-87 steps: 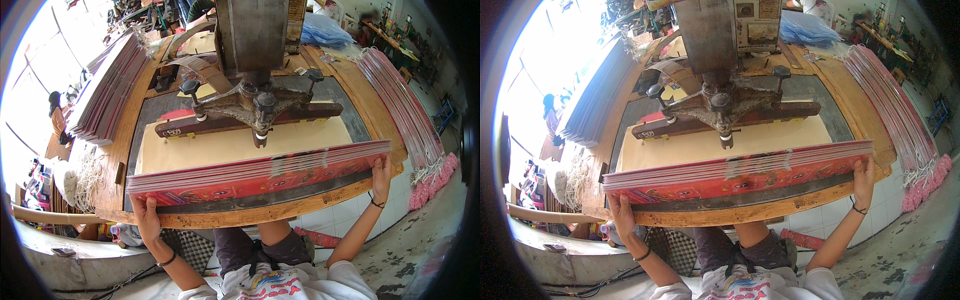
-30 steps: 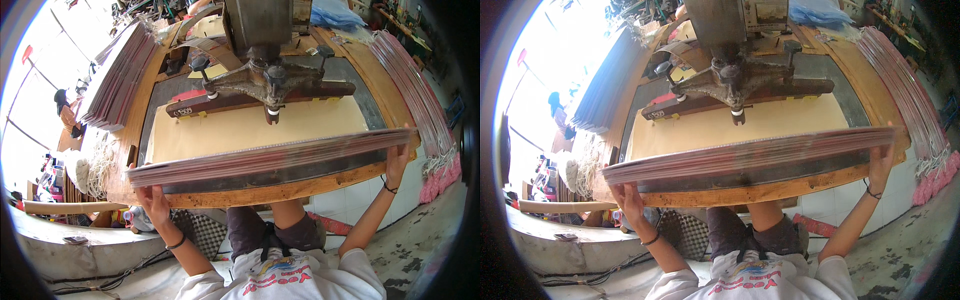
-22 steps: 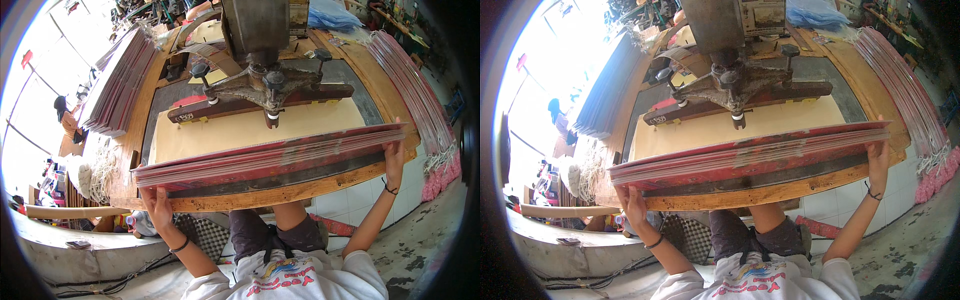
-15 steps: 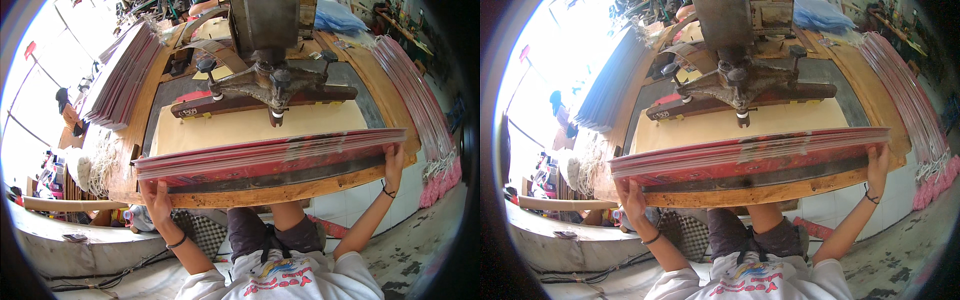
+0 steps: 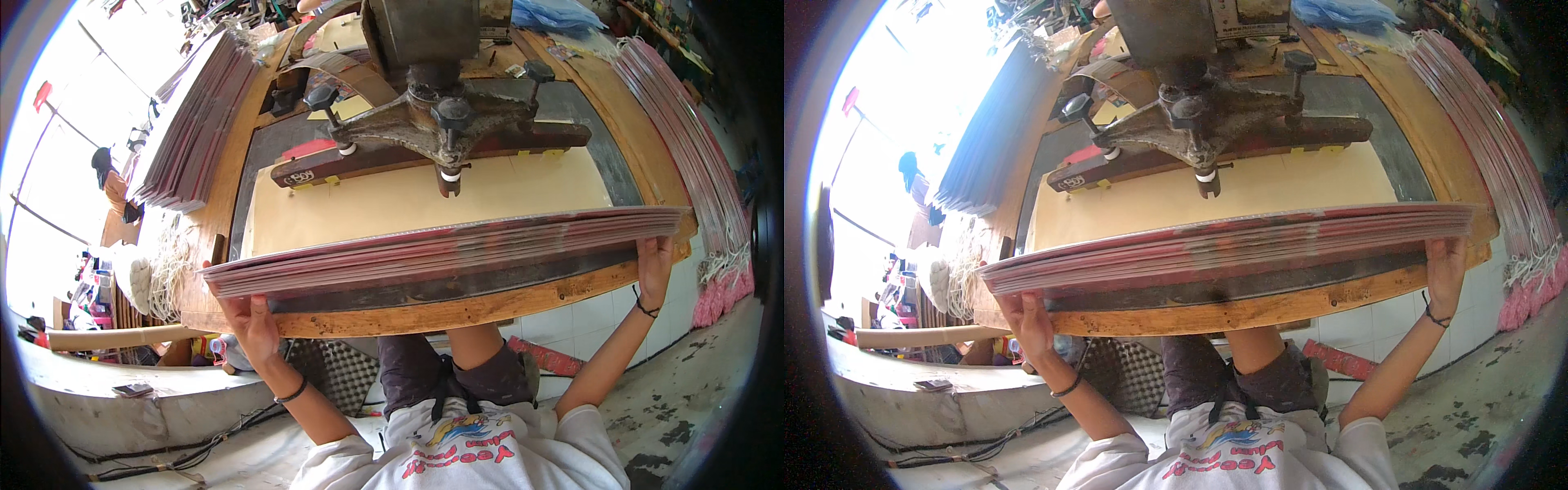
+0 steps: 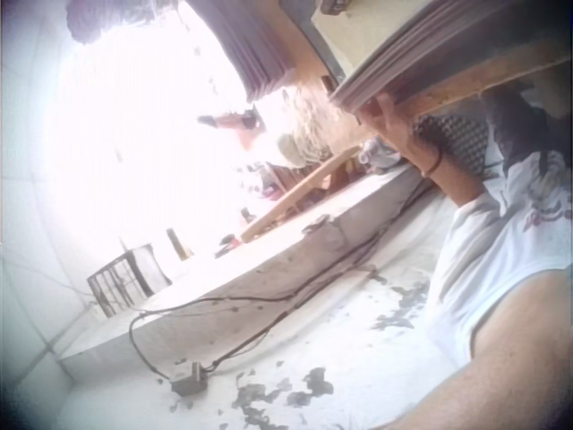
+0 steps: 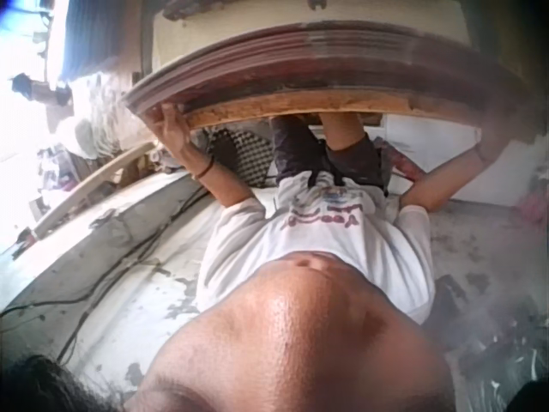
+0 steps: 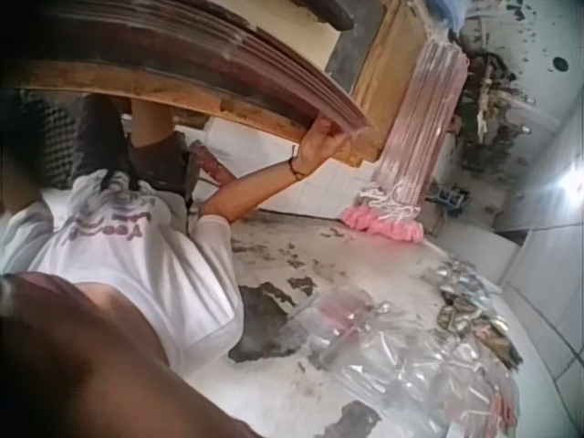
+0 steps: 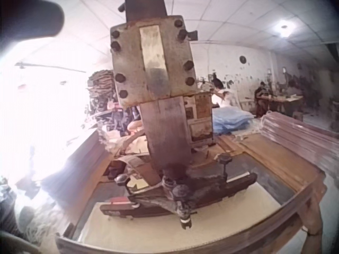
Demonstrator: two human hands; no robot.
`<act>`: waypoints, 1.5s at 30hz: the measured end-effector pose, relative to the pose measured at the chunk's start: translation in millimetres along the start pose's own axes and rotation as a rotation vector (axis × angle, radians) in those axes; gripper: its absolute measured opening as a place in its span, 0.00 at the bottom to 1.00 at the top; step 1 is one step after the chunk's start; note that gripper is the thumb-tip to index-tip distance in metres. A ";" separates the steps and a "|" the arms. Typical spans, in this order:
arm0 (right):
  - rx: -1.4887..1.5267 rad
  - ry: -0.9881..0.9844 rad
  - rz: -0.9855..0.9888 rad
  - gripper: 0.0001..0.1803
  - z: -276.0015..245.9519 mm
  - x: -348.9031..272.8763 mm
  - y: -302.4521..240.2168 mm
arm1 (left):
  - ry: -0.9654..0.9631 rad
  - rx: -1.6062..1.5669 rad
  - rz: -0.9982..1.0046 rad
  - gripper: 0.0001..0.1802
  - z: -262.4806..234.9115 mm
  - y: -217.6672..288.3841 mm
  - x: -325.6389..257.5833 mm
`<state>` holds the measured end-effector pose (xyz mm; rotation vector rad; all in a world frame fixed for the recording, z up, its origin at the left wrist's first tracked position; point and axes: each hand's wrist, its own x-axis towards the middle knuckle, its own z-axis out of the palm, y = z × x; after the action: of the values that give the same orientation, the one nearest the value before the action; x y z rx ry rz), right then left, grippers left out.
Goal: The person aligns stacks of printed paper sheets and feeds them through a press machine by hand to create folds or creases.
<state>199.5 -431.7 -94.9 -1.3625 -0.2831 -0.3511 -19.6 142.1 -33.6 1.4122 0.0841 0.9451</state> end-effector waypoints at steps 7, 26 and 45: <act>-0.037 0.032 0.003 0.37 -2.3 -2.9 0.4 | -0.001 -0.008 0.005 0.52 3.8 3.3 -0.6; -0.280 -0.008 -0.020 0.33 5.6 2.9 -4.4 | 0.024 0.073 -0.078 0.32 -9.6 -5.0 1.7; -0.128 -0.201 -0.122 0.38 54.0 1.3 -43.7 | -0.132 0.155 -0.021 0.46 -1.6 -2.2 5.2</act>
<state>183.3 -386.1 -45.0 -1.5134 -0.5188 -0.3385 -16.1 146.8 -33.3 1.6106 0.0745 0.8399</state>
